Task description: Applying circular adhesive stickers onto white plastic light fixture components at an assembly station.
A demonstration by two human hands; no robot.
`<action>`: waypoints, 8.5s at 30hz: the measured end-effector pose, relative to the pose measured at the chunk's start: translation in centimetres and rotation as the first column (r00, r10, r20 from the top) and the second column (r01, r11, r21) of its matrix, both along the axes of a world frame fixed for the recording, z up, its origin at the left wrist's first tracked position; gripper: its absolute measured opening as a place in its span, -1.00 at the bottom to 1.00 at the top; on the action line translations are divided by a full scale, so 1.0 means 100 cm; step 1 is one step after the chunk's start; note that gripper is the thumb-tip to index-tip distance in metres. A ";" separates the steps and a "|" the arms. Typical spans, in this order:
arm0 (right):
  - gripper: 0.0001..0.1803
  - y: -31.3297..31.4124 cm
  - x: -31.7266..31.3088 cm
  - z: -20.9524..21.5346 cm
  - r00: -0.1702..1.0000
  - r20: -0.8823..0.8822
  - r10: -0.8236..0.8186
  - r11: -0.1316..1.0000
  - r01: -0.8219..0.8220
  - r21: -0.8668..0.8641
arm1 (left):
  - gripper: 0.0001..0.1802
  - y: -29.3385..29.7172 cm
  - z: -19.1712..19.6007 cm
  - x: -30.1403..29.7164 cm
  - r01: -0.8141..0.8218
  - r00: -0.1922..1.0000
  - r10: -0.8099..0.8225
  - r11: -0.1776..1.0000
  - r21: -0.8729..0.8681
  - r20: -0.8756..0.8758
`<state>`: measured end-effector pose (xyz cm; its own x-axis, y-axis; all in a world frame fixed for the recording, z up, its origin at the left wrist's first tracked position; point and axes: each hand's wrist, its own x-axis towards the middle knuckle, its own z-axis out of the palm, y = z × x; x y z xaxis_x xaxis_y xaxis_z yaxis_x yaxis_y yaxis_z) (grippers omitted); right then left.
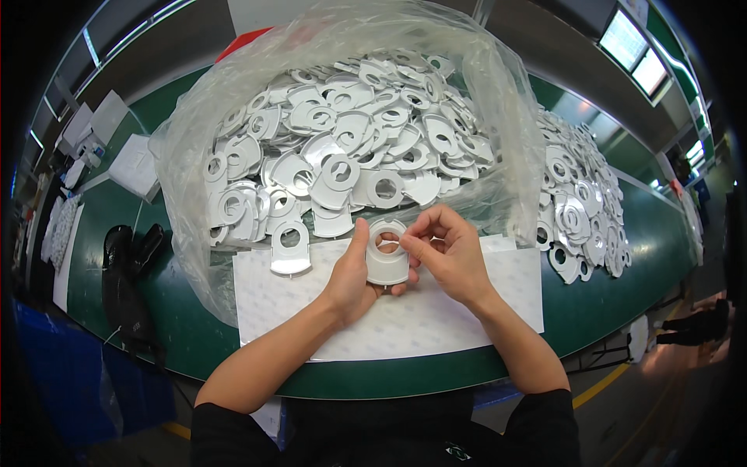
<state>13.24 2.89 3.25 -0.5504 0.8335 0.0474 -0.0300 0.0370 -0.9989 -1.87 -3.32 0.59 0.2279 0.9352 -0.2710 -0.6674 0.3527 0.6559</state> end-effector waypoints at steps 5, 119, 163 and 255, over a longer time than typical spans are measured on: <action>-0.85 -0.001 -0.001 -0.003 0.999 0.032 -0.043 0.995 0.040 0.093 | -0.29 0.000 0.001 0.001 -0.006 1.000 0.006 1.000 0.026 0.021; -0.74 -0.063 0.009 0.017 0.518 0.839 0.165 0.630 -0.710 0.314 | -0.52 0.004 0.006 -0.009 0.061 0.998 -0.060 0.997 -0.047 0.021; -0.85 0.007 0.010 -0.003 0.988 0.080 0.135 0.990 -0.132 -0.047 | -0.28 0.004 -0.001 -0.005 0.052 0.997 -0.053 0.999 0.015 0.057; -0.72 -0.006 0.008 0.002 0.822 0.462 -0.334 0.795 -0.017 0.606 | -0.09 0.006 0.009 -0.004 0.293 0.948 -0.288 0.956 0.022 -0.134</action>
<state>14.05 2.32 3.44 -0.4938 0.8226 0.2820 0.5439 0.5452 -0.6379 -2.28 -2.75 1.47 0.4574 0.8446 -0.2785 -0.4493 0.4897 0.7472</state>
